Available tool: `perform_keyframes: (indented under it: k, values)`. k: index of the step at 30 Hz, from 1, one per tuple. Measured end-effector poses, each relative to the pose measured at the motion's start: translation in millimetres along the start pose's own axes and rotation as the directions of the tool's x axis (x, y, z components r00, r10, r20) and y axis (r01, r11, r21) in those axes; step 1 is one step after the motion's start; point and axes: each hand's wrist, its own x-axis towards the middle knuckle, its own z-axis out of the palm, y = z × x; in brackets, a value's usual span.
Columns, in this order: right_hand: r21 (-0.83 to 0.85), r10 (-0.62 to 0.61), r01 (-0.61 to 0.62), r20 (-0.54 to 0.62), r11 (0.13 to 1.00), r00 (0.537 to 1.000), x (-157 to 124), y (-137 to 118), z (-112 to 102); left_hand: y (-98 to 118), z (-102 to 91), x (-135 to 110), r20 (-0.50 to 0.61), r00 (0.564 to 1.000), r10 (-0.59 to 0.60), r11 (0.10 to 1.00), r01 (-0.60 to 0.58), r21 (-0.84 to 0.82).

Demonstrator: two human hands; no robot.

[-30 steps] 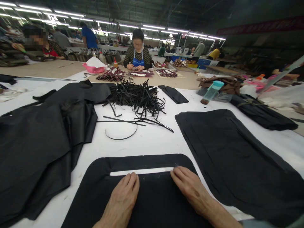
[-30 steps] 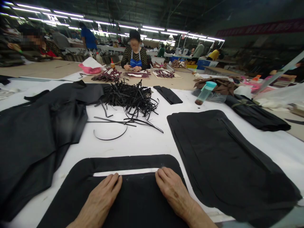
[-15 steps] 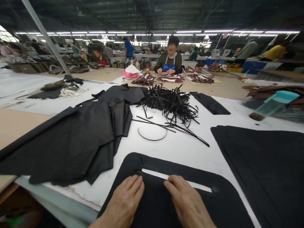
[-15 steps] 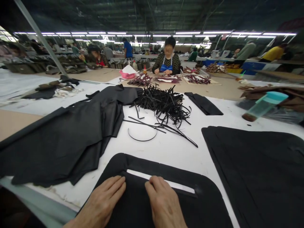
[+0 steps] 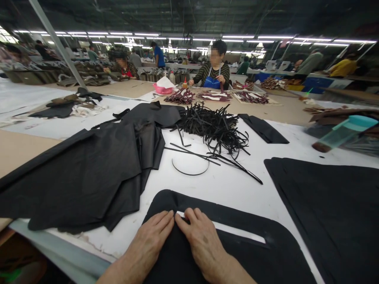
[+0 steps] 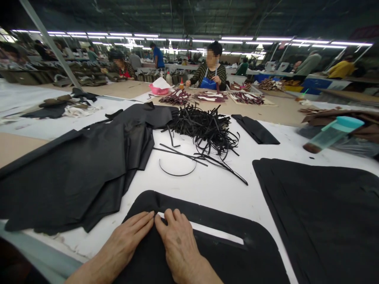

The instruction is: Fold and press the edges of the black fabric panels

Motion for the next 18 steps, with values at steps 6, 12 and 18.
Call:
perform_keyframes:
  k: [6,12,18]
  values:
    - [0.002,-0.044,0.044,0.098,0.999,0.994,-3,-7,-13,-10,16.7,-7,-0.217,0.970,0.108,0.993,-0.093,0.078]
    - [0.104,0.118,-0.120,0.023,0.987,0.993,-37,38,-46,-26,40.2,-20,-0.282,0.951,0.124,0.992,-0.110,0.066]
    - [0.074,0.554,-0.558,0.064,0.827,0.830,-96,132,-78,-42,62.2,-25,-0.314,0.941,0.123,0.991,-0.097,0.097]
